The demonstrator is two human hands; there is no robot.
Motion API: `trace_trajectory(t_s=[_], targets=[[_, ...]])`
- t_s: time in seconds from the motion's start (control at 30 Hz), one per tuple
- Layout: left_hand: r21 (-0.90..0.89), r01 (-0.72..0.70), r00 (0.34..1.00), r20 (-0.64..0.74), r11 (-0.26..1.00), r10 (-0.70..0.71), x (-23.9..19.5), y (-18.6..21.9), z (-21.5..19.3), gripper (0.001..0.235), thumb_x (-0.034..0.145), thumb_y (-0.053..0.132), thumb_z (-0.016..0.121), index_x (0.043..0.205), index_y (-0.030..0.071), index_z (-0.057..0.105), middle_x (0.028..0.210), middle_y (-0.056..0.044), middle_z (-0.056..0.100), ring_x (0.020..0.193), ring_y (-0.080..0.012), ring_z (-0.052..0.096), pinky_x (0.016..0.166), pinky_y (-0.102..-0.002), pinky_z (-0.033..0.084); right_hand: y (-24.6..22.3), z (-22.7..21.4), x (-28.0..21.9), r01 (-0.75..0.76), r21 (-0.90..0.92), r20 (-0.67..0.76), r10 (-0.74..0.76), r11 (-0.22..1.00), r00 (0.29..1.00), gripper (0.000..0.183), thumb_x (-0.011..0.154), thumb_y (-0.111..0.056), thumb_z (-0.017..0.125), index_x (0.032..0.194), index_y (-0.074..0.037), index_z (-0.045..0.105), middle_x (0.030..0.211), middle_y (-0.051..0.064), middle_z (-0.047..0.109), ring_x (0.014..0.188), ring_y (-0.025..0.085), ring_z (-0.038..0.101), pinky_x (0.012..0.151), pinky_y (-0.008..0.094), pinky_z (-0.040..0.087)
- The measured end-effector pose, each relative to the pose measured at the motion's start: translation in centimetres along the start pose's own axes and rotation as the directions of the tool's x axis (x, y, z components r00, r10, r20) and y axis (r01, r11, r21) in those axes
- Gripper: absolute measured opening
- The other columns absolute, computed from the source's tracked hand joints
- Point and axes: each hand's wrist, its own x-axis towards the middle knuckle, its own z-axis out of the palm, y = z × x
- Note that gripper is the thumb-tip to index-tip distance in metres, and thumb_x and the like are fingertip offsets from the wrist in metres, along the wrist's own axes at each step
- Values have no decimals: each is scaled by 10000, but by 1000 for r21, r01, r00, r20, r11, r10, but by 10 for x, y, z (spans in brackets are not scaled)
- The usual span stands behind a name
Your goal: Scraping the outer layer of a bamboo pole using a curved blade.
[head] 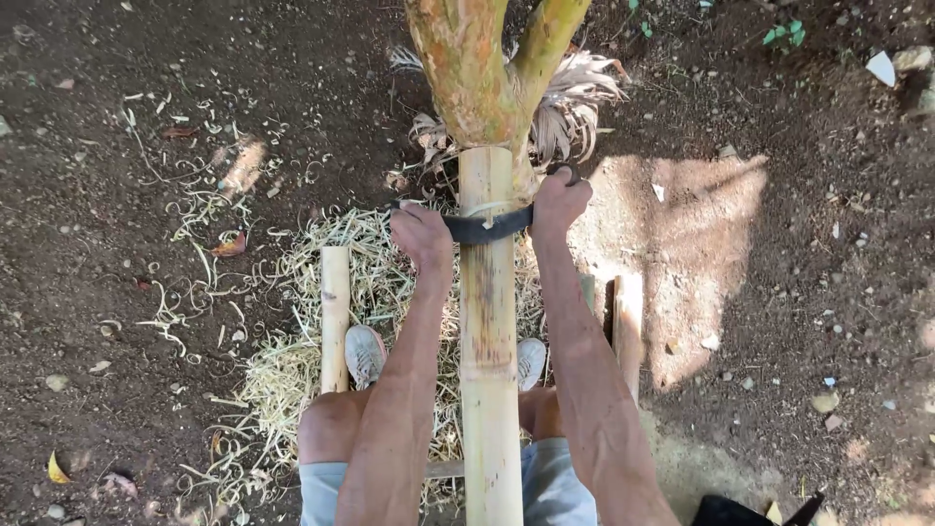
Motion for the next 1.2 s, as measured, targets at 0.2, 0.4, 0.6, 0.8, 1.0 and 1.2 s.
trace_trajectory(t_s=[0.2,0.4,0.6,0.8,1.0,1.2], targets=[[-30,81,995,56,996,-79,0,10,0,417,1056,199,400,804,-67,597,730,-252,654,629,-389,637,606,-536,445,-40,-12,-15,-83,72,90,77,994,993,429,944,-262,527,1062,148,565,1000,295,660,883,373,666,803,481,499],[16,92,994,64,996,-92,6,10,2,393,1027,195,428,792,-68,600,708,-204,669,621,-310,683,613,-488,512,-23,-6,-11,-24,67,-5,24,997,1000,415,965,-264,540,1051,142,560,988,290,663,837,334,655,817,460,503],[-35,69,995,78,997,-66,14,24,4,401,1038,203,401,785,-42,593,696,-192,669,605,-291,666,611,-466,501,-34,-2,-7,-37,181,68,25,983,997,399,949,-241,508,1022,143,588,967,261,663,852,330,636,816,459,508],[-56,21,992,127,998,-14,43,26,28,395,1056,215,406,765,-17,537,698,-168,646,564,-238,616,558,-448,477,-33,33,25,2,102,13,-3,995,1000,432,925,-257,545,1027,162,525,970,266,608,866,316,613,808,452,486],[-7,-21,995,93,1000,21,71,44,57,390,1051,191,410,753,-14,555,762,-196,684,640,-261,625,584,-471,458,-21,76,69,44,148,-41,-39,988,998,394,790,-143,597,1002,179,516,978,253,614,841,312,621,765,429,517],[42,57,991,119,997,-61,80,60,57,395,1038,215,434,762,-51,533,808,-205,680,703,-289,650,668,-461,489,-61,56,41,63,229,41,-74,971,996,331,754,-53,511,976,142,659,883,224,674,732,310,611,692,447,484]])
